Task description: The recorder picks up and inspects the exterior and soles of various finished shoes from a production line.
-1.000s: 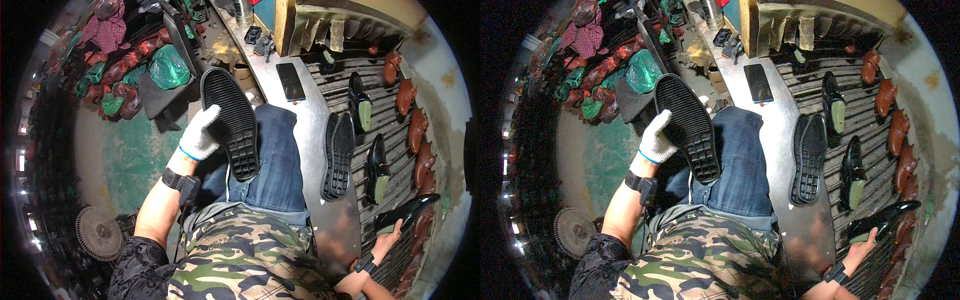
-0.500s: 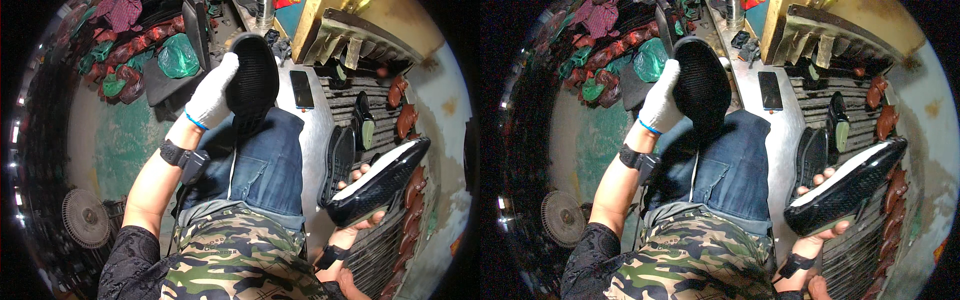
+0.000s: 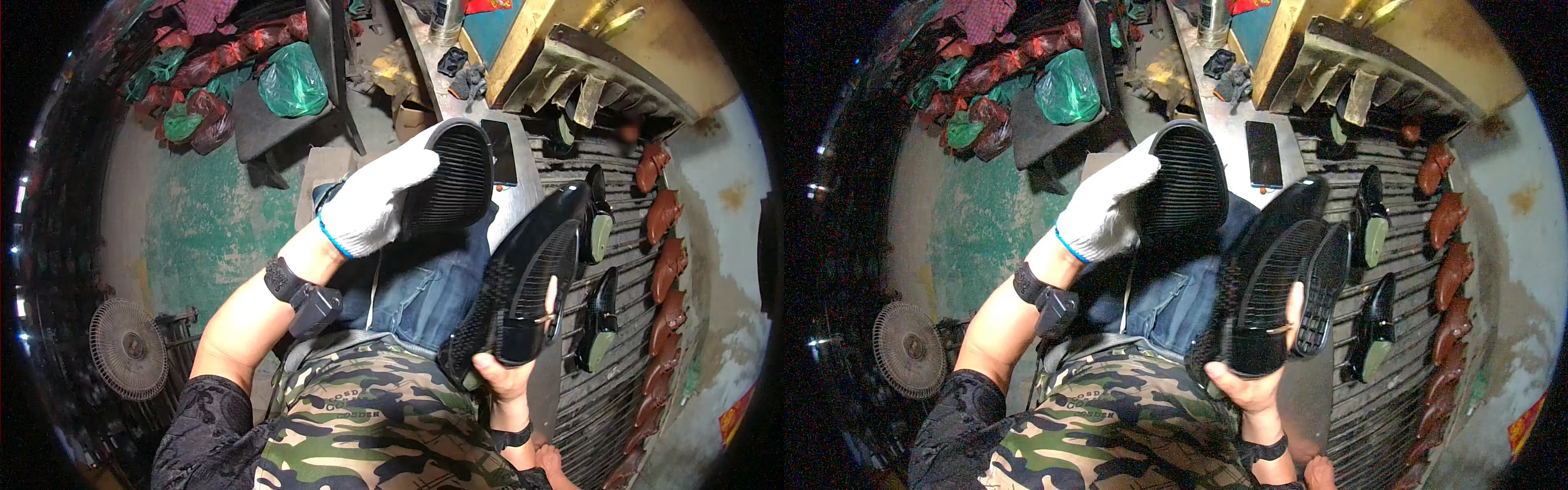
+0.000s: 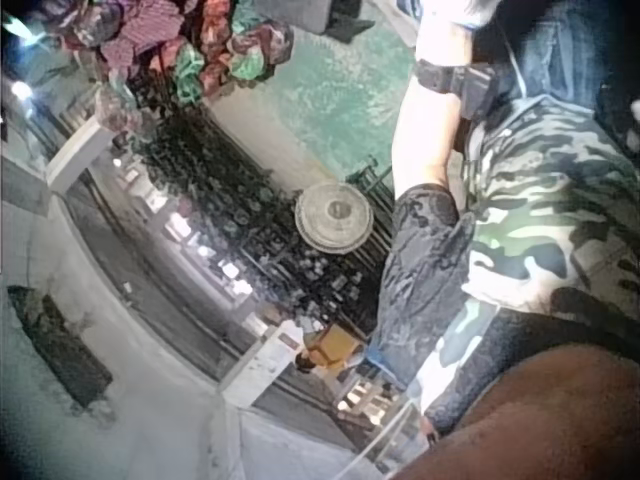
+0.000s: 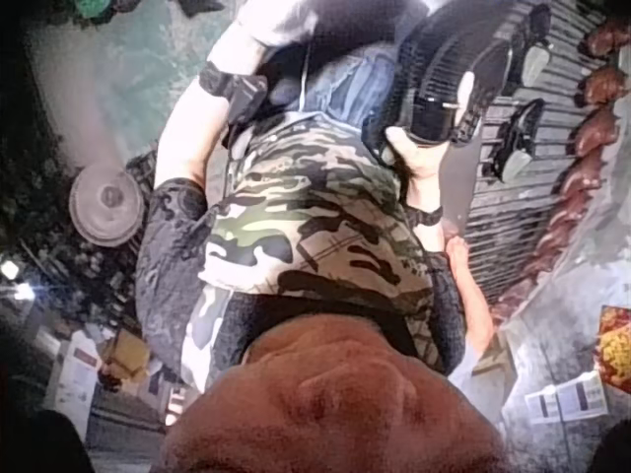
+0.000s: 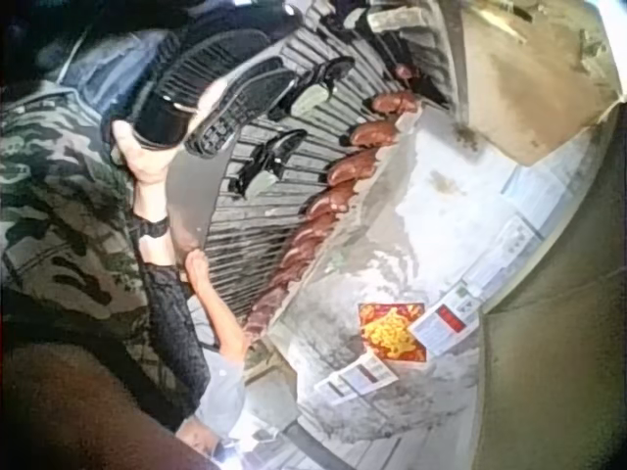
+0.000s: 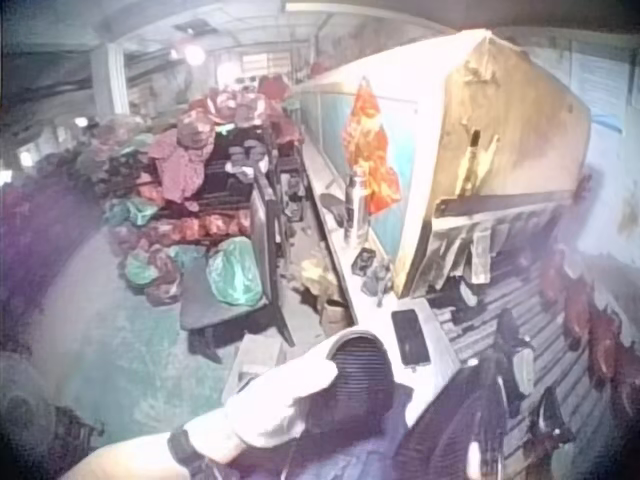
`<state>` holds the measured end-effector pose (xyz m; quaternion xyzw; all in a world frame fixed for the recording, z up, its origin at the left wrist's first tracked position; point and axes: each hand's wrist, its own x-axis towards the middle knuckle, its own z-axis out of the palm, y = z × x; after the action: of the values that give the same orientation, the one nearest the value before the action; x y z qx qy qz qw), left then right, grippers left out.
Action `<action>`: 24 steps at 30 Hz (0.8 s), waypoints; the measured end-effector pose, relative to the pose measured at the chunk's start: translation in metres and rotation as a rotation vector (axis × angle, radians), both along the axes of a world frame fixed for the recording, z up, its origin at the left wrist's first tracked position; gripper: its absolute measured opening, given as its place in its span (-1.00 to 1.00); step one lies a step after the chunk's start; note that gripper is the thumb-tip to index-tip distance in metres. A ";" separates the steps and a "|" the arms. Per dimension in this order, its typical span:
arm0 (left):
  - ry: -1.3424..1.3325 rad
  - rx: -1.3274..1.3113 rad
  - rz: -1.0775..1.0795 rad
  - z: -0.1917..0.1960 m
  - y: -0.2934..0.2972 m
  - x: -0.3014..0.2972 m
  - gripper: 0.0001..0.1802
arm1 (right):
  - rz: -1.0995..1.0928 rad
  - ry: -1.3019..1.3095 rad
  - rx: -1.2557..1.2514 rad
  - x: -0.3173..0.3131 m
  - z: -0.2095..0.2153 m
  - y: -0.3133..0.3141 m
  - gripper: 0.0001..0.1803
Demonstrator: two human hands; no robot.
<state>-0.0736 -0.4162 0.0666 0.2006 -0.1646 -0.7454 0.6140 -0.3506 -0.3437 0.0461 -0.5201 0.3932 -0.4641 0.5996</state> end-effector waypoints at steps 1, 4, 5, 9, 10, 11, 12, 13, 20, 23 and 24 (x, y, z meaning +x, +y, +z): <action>-0.170 -0.115 0.021 0.006 -0.004 0.001 -0.40 | 0.035 0.041 -0.044 -0.003 -0.011 0.001 0.58; -0.499 -0.284 0.042 0.011 -0.011 0.004 -0.36 | 0.131 0.146 -0.176 0.005 -0.013 0.000 0.59; -0.622 -0.265 0.070 0.012 -0.011 0.002 -0.37 | 0.163 0.206 -0.245 0.008 -0.014 -0.002 0.58; -0.649 -0.208 0.086 0.003 -0.012 0.001 -0.38 | 0.209 0.252 -0.316 0.017 -0.018 -0.004 0.53; -0.653 -0.207 0.089 0.004 -0.011 0.004 -0.38 | 0.223 0.227 -0.299 0.021 -0.016 -0.004 0.53; -0.631 -0.245 0.035 0.006 -0.011 0.006 -0.35 | 0.233 0.208 -0.282 0.023 -0.015 -0.004 0.52; -0.608 -0.283 -0.019 0.007 -0.011 0.008 -0.33 | 0.232 0.210 -0.282 0.024 -0.014 -0.004 0.52; -0.606 -0.283 -0.019 0.010 -0.010 0.008 -0.33 | 0.239 0.219 -0.291 0.025 -0.012 -0.005 0.52; -0.554 -0.309 -0.063 0.020 -0.005 0.005 -0.24 | 0.269 0.116 -0.207 0.030 -0.014 -0.004 0.51; -0.552 -0.319 -0.076 0.018 -0.005 0.006 -0.24 | 0.262 0.144 -0.241 0.030 -0.012 -0.006 0.50; -0.557 -0.334 -0.077 0.017 -0.004 0.007 -0.23 | 0.264 0.191 -0.287 0.030 -0.010 -0.006 0.50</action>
<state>-0.0671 -0.4207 0.0839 0.2868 -0.4538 -0.6472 0.5412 -0.3202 -0.3498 0.0357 -0.6887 0.3065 -0.3814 0.5350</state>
